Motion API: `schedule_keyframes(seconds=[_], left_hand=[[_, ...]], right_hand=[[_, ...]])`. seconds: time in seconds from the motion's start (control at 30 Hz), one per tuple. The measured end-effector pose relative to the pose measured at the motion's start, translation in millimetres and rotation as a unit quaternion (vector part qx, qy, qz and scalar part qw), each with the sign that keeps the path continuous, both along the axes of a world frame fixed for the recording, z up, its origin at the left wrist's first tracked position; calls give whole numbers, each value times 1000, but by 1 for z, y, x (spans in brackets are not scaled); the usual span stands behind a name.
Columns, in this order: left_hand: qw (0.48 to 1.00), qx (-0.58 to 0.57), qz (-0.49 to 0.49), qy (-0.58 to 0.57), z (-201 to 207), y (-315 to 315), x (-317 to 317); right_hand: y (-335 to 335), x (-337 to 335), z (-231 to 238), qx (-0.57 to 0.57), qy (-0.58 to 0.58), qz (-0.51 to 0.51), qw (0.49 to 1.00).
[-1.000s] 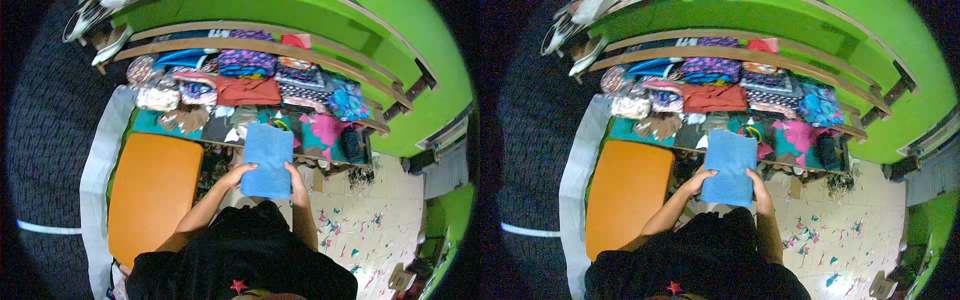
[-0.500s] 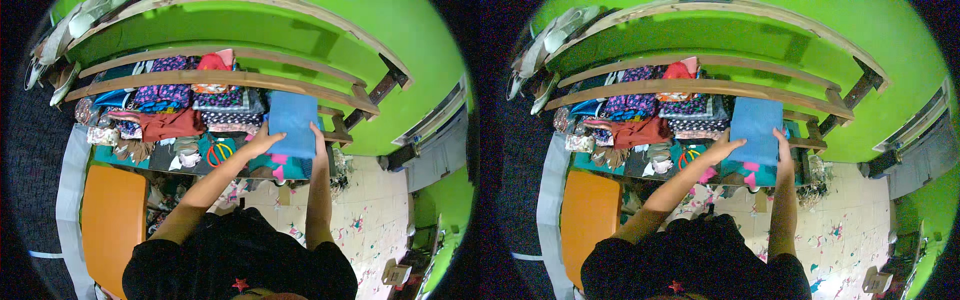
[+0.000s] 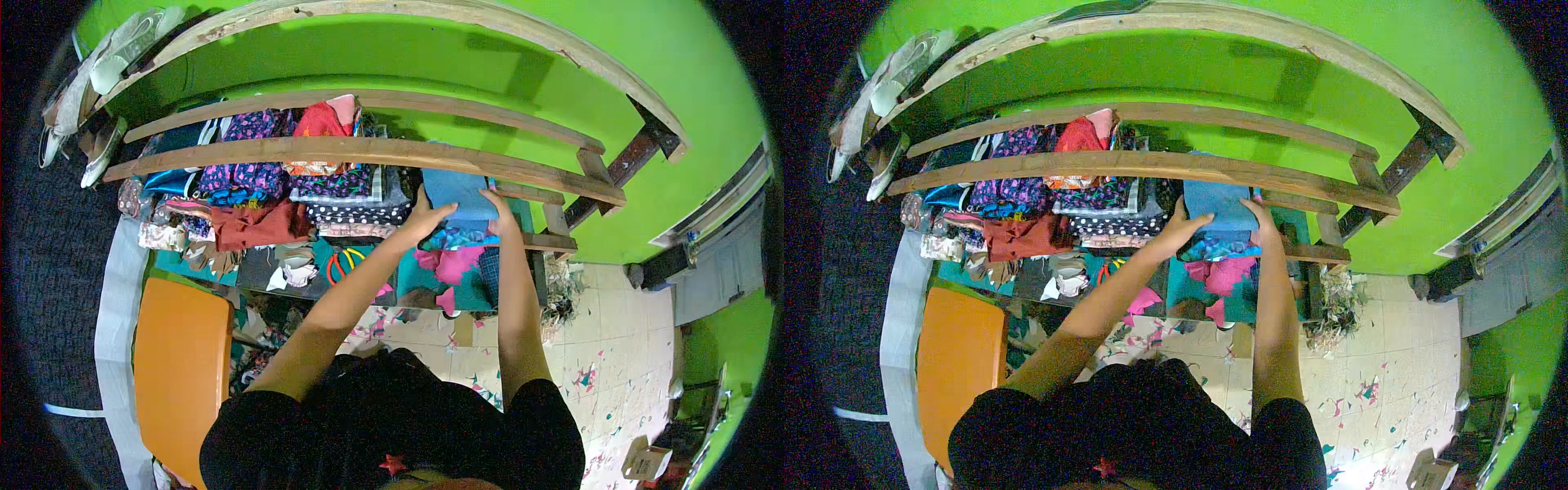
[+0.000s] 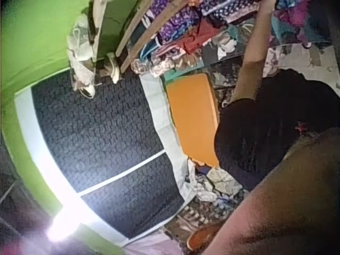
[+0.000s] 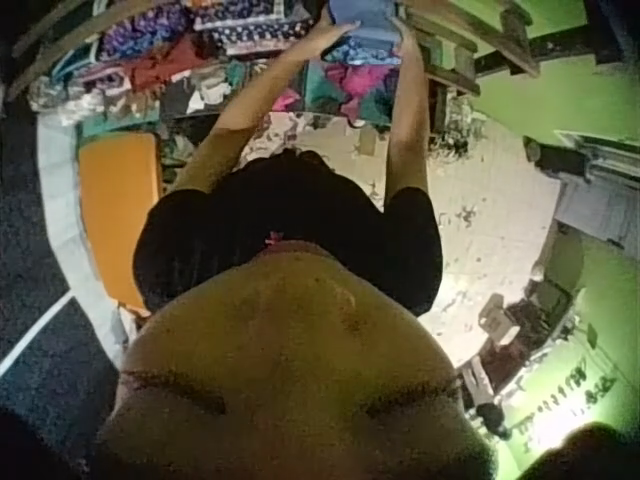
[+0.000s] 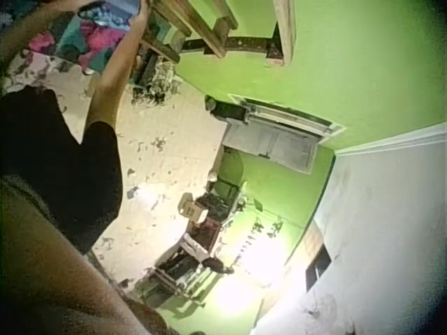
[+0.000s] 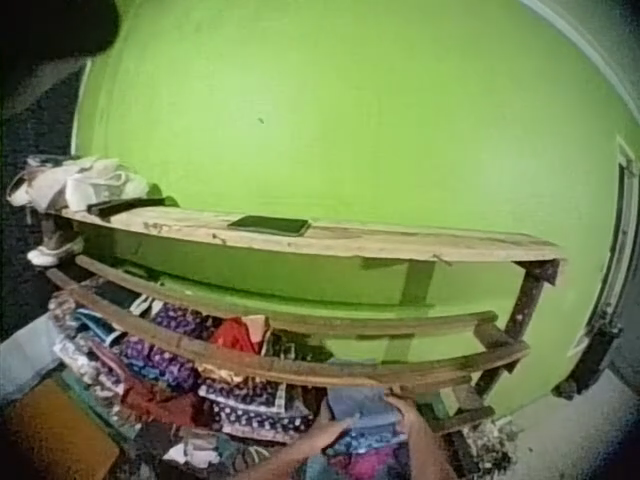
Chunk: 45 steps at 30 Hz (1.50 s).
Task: Folding various fabric pieces on a small table and placing the folded items onto an organized shelf.
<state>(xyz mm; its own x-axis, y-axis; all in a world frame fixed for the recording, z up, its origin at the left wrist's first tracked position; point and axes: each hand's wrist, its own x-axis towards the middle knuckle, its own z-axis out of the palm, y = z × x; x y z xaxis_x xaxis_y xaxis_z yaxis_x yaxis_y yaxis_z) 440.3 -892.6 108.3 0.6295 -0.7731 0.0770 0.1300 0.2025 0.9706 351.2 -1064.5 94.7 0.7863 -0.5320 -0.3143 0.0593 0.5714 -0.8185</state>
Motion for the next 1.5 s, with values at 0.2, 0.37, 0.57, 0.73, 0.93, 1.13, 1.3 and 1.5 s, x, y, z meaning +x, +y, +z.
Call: schedule_keyframes(seconds=[0.2,0.37,0.57,0.73,0.93,1.13,1.3,1.5], left_hand=[[987,-2,62,-151,-2,-1,-10],[963,4,89,-256,-9,-3,-19],[912,20,158,-379,-14,24,-26],[935,92,114,-324,-14,29,-32],[924,58,57,-373,-11,92,-29],[987,127,-44,-84,-18,205,-37],[975,160,104,-117,-42,307,-70],[937,159,305,-65,-55,462,-160]], right_hand=[[-37,4,-30,-409,-64,25,910],[-65,-1,-54,-227,-28,44,972],[-18,9,-8,-140,-45,42,988],[-18,5,-10,-181,-1,22,983],[7,-22,12,-391,36,-171,904],[166,-40,9,-676,39,-379,630],[321,-41,-32,-629,-91,-123,762],[486,-72,-48,-503,-306,232,774]])
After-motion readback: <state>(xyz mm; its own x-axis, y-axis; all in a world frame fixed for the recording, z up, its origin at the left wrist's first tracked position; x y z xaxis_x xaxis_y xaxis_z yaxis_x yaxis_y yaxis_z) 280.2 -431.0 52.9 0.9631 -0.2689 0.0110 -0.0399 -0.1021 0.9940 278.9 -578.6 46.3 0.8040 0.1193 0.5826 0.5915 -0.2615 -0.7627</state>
